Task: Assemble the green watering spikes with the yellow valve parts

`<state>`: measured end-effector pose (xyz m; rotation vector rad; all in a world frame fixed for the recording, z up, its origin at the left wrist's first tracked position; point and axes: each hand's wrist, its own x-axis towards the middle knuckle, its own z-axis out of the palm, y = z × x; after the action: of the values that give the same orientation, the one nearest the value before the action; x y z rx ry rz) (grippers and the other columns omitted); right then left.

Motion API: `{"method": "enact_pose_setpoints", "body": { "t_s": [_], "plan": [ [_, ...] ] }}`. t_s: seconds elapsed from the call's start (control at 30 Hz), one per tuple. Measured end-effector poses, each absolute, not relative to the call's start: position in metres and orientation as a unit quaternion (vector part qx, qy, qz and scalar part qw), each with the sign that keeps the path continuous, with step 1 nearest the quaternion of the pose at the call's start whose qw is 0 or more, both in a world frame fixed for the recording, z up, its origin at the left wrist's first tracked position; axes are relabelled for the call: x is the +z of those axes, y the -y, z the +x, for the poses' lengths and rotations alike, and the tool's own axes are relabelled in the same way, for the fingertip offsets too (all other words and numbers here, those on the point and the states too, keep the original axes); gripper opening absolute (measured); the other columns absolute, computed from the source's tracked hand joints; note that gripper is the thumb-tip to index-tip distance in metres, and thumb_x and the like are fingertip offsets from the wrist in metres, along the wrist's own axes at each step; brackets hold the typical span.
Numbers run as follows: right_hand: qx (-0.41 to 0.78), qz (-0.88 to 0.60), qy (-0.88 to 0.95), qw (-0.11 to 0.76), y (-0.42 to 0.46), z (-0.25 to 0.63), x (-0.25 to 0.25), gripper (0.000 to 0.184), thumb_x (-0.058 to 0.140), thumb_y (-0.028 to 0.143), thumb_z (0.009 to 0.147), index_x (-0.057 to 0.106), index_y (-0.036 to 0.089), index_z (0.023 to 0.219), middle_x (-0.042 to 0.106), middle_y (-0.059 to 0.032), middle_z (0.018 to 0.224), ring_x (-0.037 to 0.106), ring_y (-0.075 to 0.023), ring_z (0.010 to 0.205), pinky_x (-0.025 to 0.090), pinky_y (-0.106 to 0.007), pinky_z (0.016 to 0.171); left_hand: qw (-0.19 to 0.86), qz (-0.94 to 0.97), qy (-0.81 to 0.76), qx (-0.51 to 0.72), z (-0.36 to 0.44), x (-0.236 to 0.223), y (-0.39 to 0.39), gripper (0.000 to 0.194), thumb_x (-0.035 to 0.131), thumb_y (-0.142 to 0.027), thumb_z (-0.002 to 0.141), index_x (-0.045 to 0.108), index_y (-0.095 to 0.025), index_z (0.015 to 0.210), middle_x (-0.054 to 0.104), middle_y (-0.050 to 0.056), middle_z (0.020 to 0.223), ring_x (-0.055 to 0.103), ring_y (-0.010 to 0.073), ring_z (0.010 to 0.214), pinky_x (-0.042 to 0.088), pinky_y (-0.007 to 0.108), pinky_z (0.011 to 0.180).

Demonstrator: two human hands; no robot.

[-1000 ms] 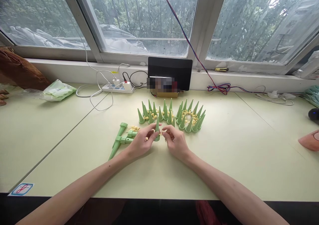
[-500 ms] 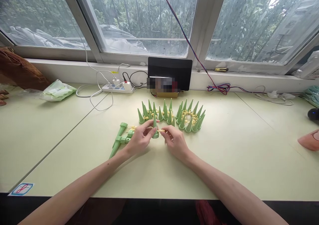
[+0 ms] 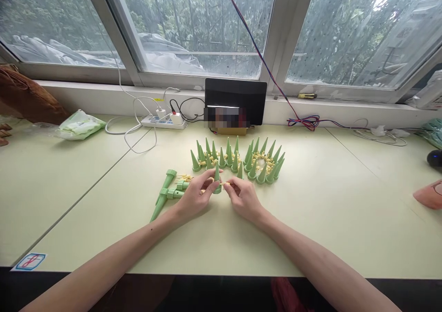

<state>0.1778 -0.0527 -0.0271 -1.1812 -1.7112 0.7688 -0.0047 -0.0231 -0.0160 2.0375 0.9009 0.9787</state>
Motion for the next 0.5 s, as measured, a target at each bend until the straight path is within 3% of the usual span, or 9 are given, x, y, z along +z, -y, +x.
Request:
{"method": "enact_pose_setpoints", "body": {
  "t_s": [0.27,0.5],
  "plan": [
    [0.488,-0.460,0.588,0.451,0.0557,0.1769,-0.0223,0.037,0.055,0.049,0.095,0.051,0.020,0.072,0.046,0.0063,0.046,0.038,-0.0097,0.037,0.032,-0.024,0.041,0.267,0.816,-0.323,0.398,-0.0030,-0.0199,0.0245,0.023,0.048,-0.025,0.099,0.057,-0.019,0.120,0.054,-0.001,0.078,0.043,0.0109,0.063,0.038,0.024,0.061],
    [0.425,-0.473,0.621,0.459,0.0556,0.1751,-0.0235,0.036,0.053,0.050,0.096,0.054,0.020,0.077,0.047,0.0053,0.049,0.042,-0.0106,0.040,0.036,-0.024,0.041,0.338,0.780,-0.364,0.379,0.0007,-0.0130,0.0276,0.022,0.044,-0.030,0.100,0.055,-0.018,0.115,0.053,-0.001,0.074,0.045,0.0114,0.060,0.035,0.023,0.055]
  ]
}}
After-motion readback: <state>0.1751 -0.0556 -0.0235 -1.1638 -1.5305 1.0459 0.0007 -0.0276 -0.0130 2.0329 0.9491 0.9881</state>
